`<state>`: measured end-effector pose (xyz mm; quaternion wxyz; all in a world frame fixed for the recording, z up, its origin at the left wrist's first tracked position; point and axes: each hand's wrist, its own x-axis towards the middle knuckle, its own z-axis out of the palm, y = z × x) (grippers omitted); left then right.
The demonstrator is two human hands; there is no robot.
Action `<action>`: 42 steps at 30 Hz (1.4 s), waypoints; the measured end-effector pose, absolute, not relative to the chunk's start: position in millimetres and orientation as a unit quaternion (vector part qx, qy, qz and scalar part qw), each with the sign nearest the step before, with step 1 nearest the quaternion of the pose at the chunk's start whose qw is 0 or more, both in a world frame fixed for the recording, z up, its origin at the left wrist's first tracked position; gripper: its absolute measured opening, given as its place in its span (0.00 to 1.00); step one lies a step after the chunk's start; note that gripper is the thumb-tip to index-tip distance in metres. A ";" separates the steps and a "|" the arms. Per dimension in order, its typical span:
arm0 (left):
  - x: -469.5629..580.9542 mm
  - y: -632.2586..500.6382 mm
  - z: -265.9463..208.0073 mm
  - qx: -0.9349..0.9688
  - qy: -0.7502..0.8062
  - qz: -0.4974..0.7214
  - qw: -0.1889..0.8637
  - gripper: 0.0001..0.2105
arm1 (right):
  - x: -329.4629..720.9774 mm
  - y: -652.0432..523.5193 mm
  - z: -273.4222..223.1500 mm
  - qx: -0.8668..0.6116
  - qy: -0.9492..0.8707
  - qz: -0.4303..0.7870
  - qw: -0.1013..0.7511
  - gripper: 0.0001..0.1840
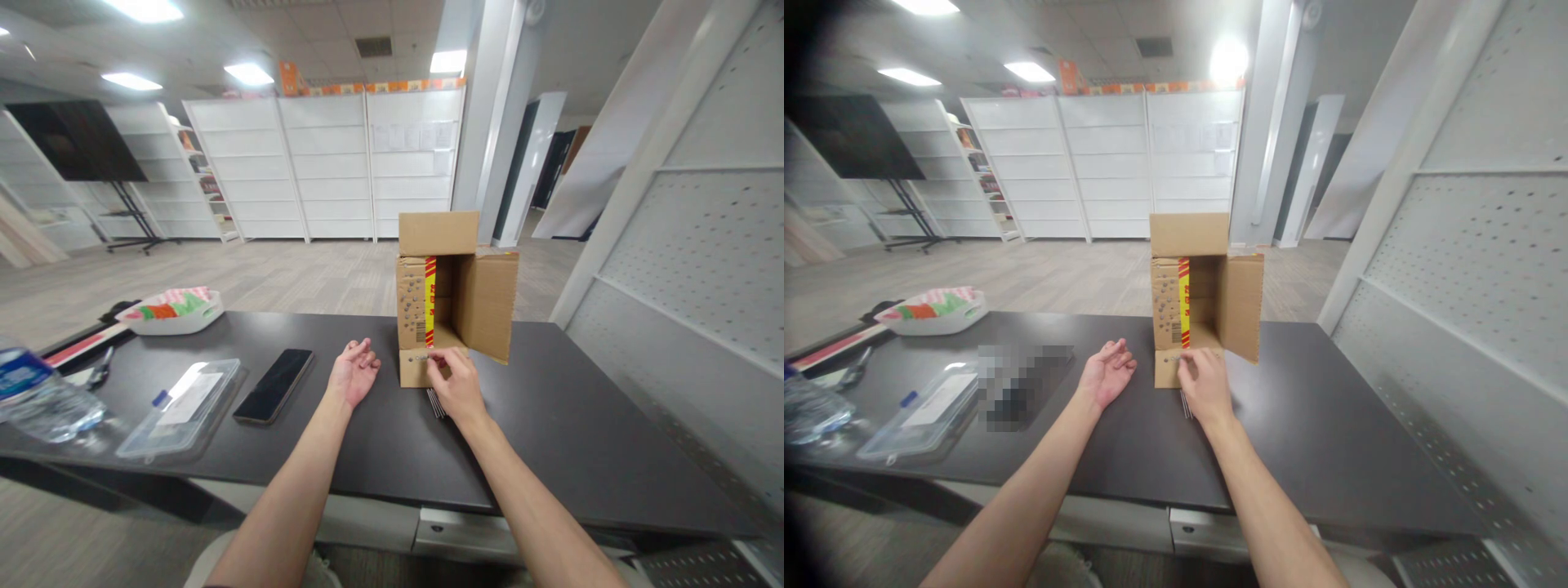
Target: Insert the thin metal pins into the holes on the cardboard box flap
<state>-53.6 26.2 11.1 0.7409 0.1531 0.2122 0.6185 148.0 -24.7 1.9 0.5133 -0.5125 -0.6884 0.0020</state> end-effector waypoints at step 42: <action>-52.7 24.7 13.4 0.158 0.213 0.618 0.740 0.13 | 148.6 -17.4 -3.1 -0.558 -0.694 -0.021 0.454 0.08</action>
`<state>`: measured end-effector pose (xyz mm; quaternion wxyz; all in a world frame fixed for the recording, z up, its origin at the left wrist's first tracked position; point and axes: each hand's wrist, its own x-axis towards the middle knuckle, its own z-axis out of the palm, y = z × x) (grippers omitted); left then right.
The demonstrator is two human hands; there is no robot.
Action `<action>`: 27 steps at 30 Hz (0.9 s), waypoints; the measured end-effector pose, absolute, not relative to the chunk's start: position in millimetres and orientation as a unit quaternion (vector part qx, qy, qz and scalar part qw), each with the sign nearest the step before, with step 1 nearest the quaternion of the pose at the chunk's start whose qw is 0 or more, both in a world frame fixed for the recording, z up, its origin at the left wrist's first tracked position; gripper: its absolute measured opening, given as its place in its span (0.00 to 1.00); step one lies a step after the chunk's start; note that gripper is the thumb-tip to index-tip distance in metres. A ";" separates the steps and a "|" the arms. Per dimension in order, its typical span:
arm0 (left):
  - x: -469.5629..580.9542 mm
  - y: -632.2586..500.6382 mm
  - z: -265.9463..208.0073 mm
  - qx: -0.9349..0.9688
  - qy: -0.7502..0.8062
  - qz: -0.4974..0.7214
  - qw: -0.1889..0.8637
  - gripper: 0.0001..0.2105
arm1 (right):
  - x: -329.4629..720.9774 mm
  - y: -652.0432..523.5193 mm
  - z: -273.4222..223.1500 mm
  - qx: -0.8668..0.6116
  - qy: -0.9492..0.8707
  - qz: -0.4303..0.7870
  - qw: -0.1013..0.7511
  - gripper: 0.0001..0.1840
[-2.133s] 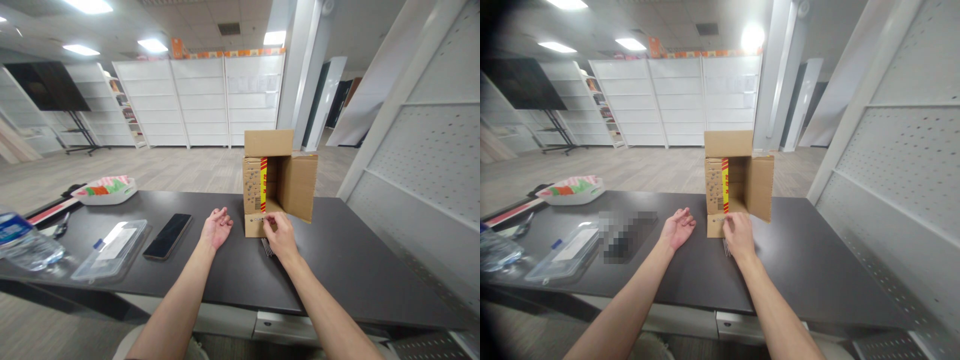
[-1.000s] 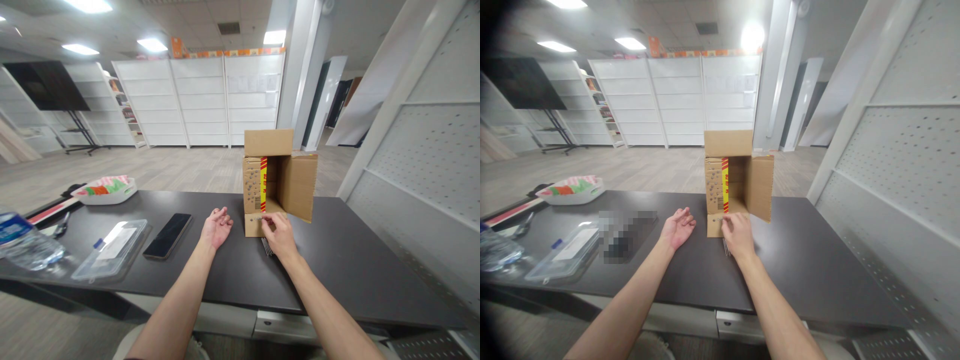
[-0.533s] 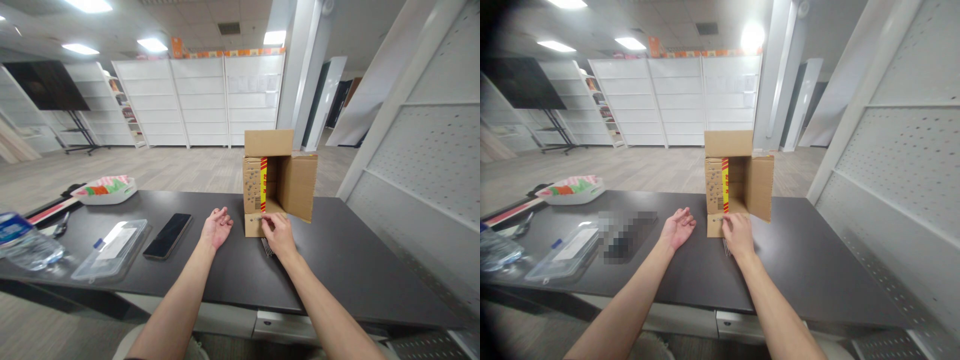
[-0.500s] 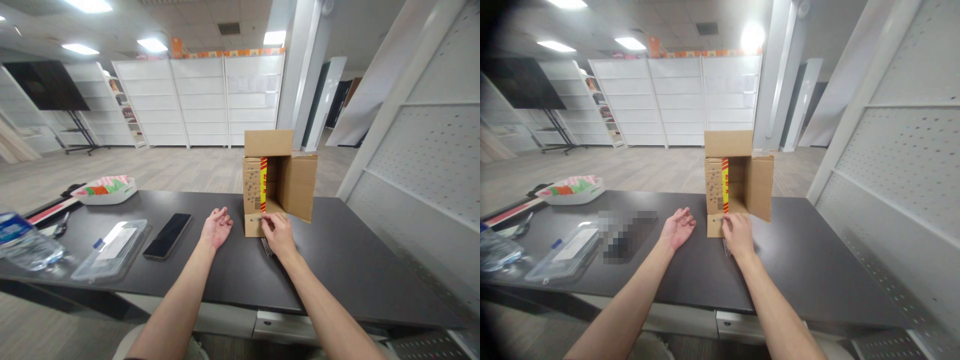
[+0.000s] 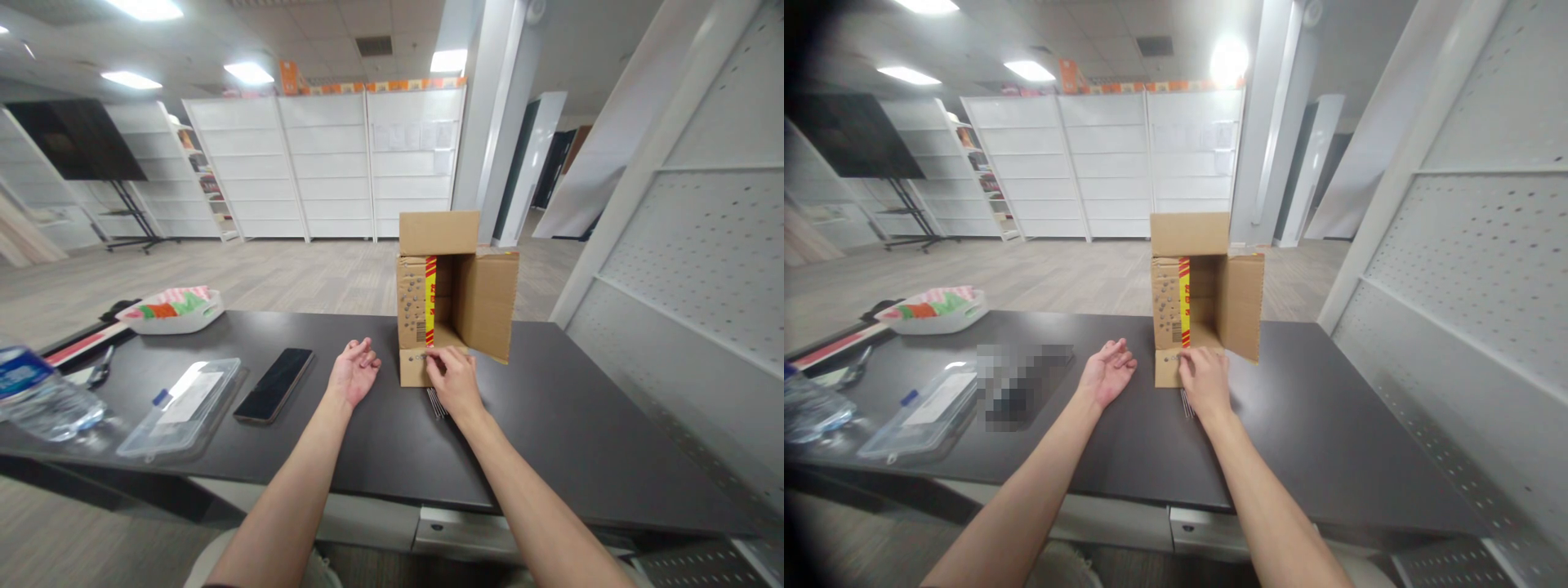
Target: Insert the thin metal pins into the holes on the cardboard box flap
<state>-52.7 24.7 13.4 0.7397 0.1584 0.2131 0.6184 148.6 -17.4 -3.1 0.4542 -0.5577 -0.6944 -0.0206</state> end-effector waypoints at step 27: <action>-53.6 26.3 11.2 0.165 0.222 0.617 0.737 0.13 | 147.5 -15.7 -2.4 -0.577 -0.695 -0.032 0.427 0.09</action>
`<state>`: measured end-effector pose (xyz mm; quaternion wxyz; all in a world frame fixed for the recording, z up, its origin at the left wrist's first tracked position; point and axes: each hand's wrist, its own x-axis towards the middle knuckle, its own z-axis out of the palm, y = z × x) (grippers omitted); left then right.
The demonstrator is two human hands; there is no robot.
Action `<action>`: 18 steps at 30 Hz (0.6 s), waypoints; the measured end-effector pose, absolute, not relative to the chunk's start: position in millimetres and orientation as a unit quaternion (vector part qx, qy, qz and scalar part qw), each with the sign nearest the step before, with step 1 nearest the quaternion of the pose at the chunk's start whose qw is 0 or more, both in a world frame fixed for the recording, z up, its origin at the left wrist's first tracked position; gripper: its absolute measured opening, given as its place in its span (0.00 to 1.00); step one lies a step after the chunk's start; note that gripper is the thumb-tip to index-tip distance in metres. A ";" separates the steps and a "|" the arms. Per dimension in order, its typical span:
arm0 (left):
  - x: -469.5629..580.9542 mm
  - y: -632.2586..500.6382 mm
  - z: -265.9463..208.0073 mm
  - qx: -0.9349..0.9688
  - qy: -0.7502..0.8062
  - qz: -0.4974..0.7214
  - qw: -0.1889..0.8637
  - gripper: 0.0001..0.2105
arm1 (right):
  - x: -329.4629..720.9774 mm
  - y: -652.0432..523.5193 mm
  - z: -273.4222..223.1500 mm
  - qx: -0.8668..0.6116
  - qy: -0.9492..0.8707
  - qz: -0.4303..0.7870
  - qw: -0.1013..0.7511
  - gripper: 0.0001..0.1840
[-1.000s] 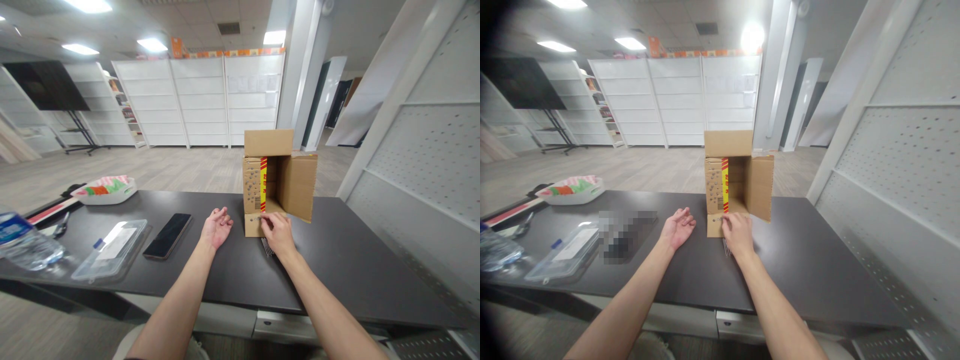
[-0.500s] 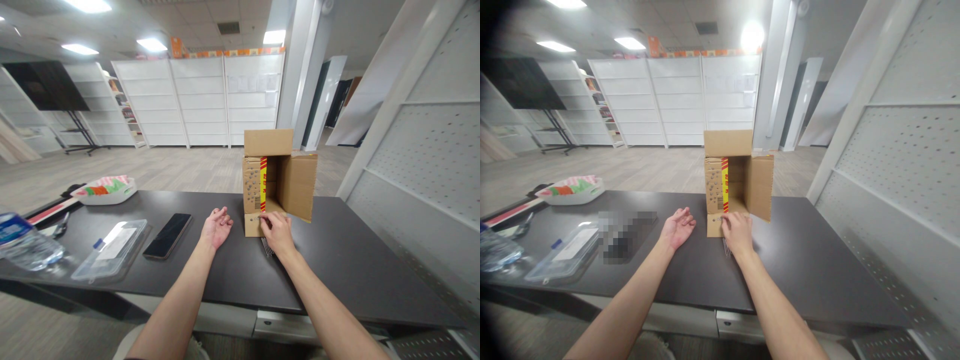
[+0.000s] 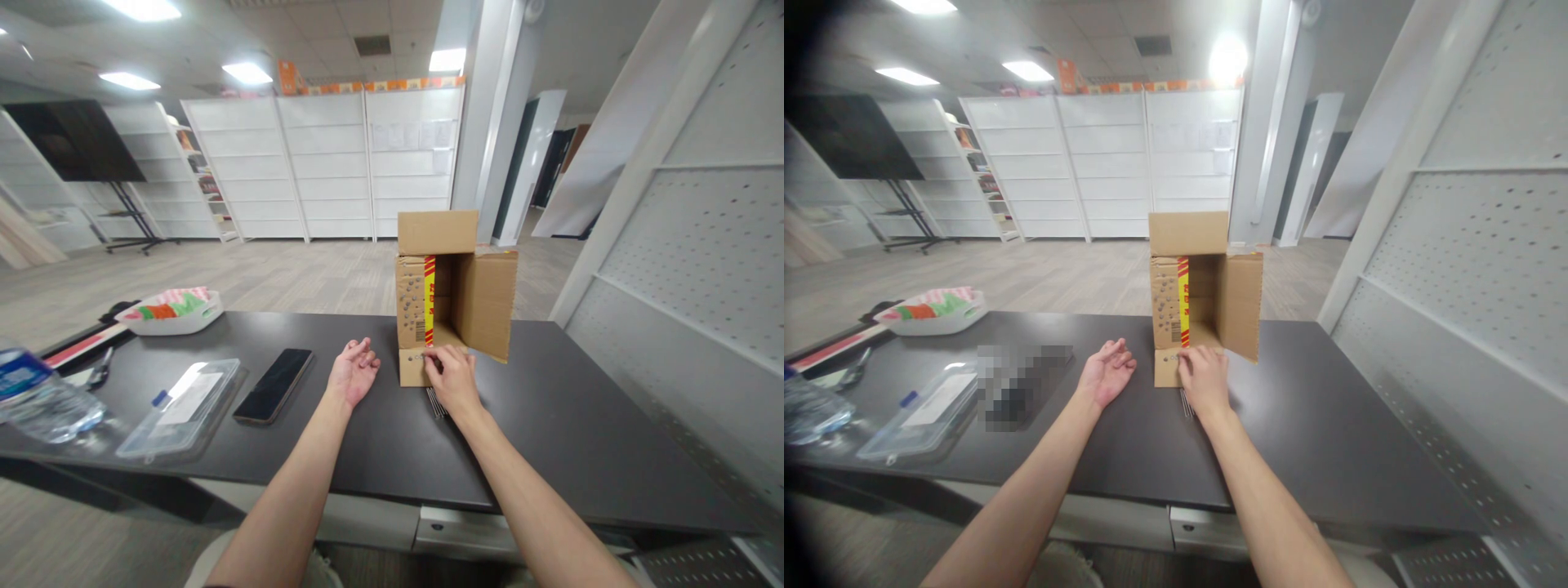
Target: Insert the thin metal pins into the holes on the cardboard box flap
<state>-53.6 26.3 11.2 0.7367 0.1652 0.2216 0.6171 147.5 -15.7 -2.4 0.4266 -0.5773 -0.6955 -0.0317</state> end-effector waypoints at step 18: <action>-53.9 26.7 10.0 0.171 0.219 0.617 0.736 0.13 | 147.5 -15.9 -1.9 -0.596 -0.684 -0.028 0.420 0.08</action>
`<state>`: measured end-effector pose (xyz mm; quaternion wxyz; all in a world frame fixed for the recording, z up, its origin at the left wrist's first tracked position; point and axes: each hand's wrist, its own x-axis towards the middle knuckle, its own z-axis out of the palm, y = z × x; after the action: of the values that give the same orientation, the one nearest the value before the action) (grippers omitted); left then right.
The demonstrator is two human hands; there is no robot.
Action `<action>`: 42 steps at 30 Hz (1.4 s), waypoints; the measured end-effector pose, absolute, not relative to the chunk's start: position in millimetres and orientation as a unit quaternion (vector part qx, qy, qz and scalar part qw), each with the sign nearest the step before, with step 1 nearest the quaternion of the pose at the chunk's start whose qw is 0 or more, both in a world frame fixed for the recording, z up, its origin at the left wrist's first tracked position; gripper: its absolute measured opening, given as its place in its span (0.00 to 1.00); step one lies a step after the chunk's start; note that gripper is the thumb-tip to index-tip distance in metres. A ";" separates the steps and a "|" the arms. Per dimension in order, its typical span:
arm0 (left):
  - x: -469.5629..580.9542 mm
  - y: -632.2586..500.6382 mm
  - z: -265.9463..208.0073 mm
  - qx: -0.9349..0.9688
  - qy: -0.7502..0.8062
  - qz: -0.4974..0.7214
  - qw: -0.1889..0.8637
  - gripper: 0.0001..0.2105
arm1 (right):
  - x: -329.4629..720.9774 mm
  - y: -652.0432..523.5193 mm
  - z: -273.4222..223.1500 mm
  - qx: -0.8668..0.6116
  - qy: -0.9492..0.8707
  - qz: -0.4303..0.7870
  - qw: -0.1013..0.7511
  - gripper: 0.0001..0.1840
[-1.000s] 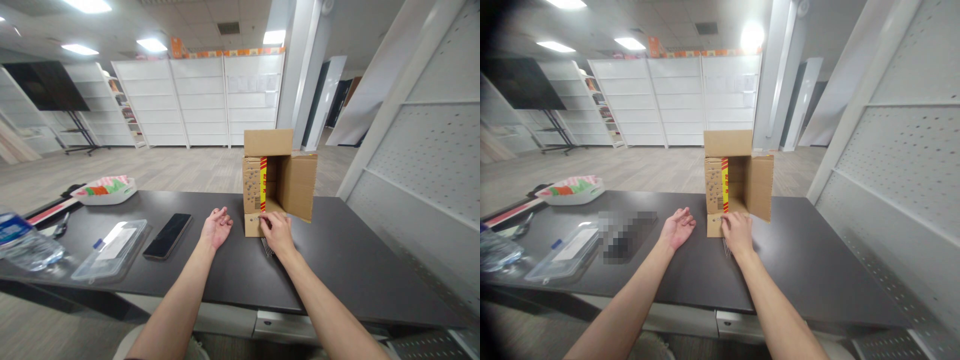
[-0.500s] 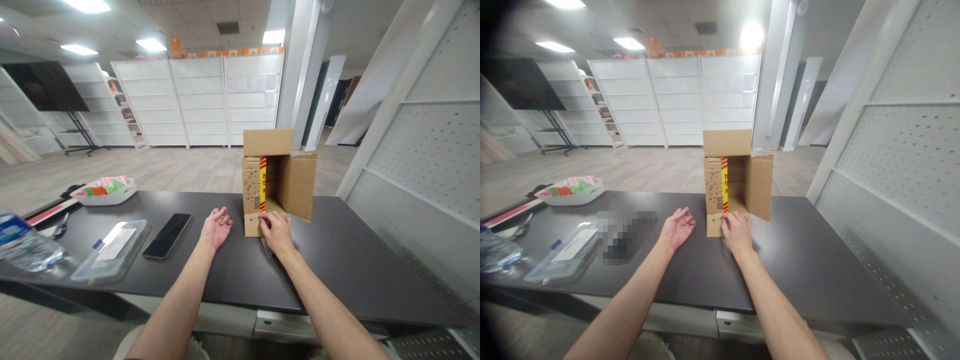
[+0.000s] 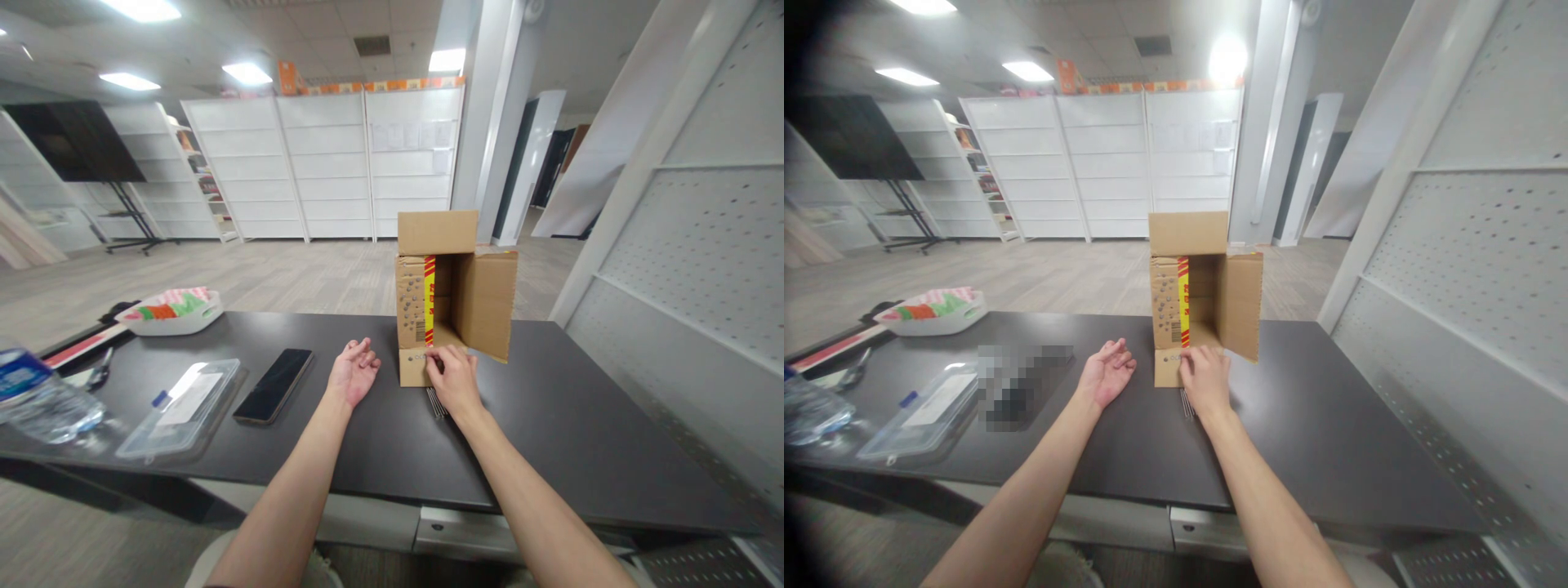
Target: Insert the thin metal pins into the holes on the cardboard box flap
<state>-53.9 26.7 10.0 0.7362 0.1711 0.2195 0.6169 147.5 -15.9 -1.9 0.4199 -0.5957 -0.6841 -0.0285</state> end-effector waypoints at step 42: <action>-54.3 27.8 9.5 0.160 0.211 0.618 0.740 0.13 | 147.4 -46.3 13.0 -0.539 -0.791 0.055 0.285 0.20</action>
<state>-54.3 27.8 9.5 0.7399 0.1603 0.2107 0.6185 147.4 -46.3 13.0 0.2848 -0.5387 -0.7910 0.0547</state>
